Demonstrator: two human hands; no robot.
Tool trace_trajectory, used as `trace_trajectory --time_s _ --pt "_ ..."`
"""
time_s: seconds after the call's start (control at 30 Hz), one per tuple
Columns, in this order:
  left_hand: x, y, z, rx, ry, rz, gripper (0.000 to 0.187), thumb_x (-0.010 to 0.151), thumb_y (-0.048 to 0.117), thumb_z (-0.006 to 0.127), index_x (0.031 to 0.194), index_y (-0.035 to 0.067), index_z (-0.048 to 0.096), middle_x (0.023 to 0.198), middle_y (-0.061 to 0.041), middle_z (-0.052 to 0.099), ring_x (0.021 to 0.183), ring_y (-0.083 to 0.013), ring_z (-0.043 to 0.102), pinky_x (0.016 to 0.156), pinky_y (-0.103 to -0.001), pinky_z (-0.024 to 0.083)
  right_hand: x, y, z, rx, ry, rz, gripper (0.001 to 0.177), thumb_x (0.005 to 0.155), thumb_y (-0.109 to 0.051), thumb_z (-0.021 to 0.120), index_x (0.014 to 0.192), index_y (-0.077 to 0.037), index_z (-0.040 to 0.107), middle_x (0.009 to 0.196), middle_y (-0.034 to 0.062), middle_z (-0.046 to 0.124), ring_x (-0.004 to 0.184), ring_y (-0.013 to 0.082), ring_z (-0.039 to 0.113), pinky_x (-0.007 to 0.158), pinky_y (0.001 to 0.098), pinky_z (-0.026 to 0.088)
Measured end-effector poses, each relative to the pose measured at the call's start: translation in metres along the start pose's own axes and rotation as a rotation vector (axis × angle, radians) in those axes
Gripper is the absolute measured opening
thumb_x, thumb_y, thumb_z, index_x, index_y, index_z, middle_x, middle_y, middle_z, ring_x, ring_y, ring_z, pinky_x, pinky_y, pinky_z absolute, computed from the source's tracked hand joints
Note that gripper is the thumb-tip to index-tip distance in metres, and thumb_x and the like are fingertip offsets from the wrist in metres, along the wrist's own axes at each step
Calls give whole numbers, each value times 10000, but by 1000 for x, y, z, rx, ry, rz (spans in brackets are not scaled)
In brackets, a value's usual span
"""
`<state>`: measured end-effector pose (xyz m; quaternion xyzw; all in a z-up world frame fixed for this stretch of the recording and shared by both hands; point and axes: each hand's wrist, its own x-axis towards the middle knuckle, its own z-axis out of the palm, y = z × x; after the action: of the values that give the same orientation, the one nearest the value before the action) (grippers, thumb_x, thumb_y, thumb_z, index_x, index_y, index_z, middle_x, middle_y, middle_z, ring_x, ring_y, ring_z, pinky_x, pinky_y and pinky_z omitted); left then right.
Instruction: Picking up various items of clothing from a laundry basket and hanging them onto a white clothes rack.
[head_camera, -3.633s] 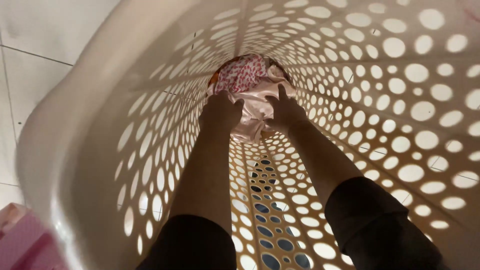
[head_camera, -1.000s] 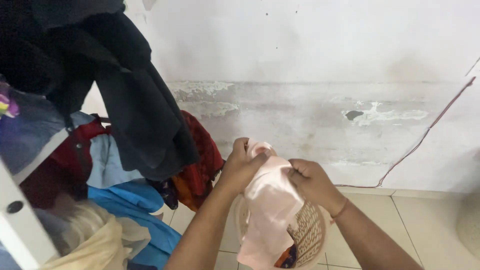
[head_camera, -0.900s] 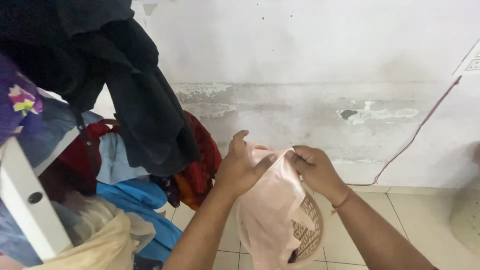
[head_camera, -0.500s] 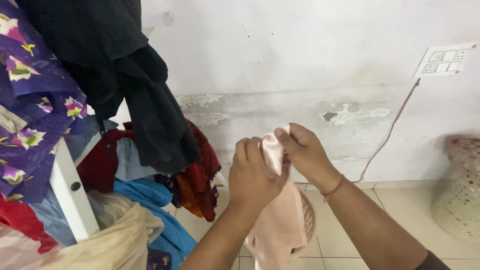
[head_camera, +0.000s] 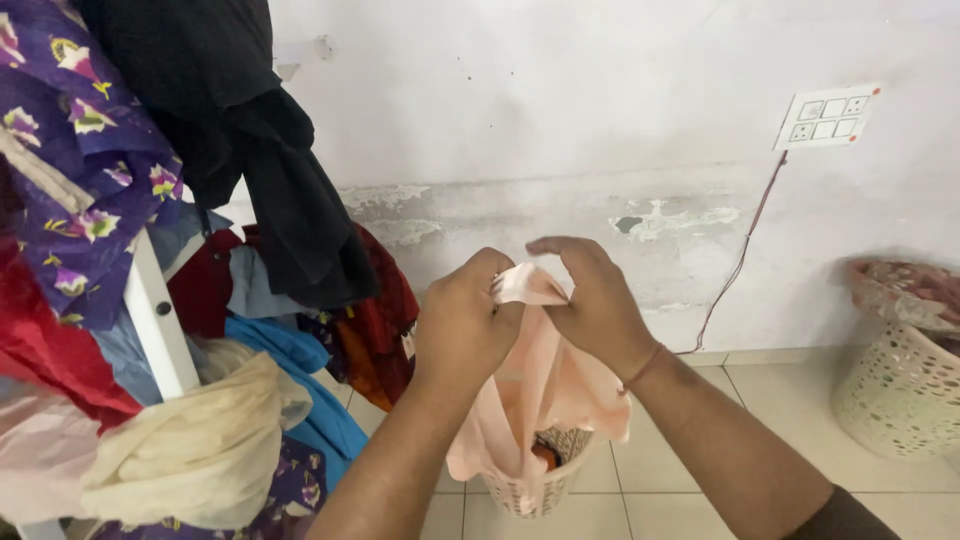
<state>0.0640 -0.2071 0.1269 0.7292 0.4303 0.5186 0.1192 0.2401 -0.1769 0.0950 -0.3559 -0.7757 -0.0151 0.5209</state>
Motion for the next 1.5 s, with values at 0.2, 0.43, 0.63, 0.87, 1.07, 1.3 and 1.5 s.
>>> trace_trajectory --time_s 0.2,0.43,0.63,0.87,1.07,1.3,1.5 --pt "-29 35 -41 510 70 54 161 789 179 726 922 110 668 839 -150 715 748 -387 694 601 -497 525 -42 23 -36 -122 -158 260 268 767 26 646 1007 -44 744 948 155 754 872 354 726 760 417 577" --pt "-83 36 -122 928 -91 -24 562 702 590 816 875 84 641 827 -95 712 680 -335 705 513 -488 527 -80 57 -92 -327 -230 362 259 819 21 614 997 -79 773 964 179 751 903 375 711 818 439 563" --pt "-140 25 -173 1091 -206 25 526 775 627 780 879 128 651 788 -66 701 684 -289 712 539 -448 553 -79 17 -137 -405 -246 286 225 880 -33 635 1064 -69 758 992 182 745 859 361 721 825 431 572" --pt "-224 -4 -257 1054 78 -183 274 815 105 687 1081 78 629 946 -139 716 766 -388 708 606 -505 551 -112 -47 -140 -465 -198 277 267 920 -3 608 1137 -46 756 976 191 752 825 324 727 840 410 580" --pt "-354 -21 -369 897 263 -438 244 823 62 686 1063 104 672 967 -173 719 859 -418 696 739 -518 547 -178 -151 -81 -337 -326 449 318 898 0 602 1170 -56 756 966 174 764 780 310 751 768 395 584" --pt "-500 -28 -520 1106 384 -578 149 889 25 665 992 116 722 1032 -132 726 930 -388 702 805 -487 557 -249 -215 -20 -318 -268 420 340 892 64 572 1161 -60 740 1101 153 758 978 287 742 893 388 582" --pt "-549 -31 -596 1251 493 -652 69 965 81 692 1023 93 728 1057 -127 713 886 -375 687 748 -469 552 -256 -232 -2 -517 -188 458 314 979 92 574 1271 4 647 1134 200 743 990 297 743 853 376 605"
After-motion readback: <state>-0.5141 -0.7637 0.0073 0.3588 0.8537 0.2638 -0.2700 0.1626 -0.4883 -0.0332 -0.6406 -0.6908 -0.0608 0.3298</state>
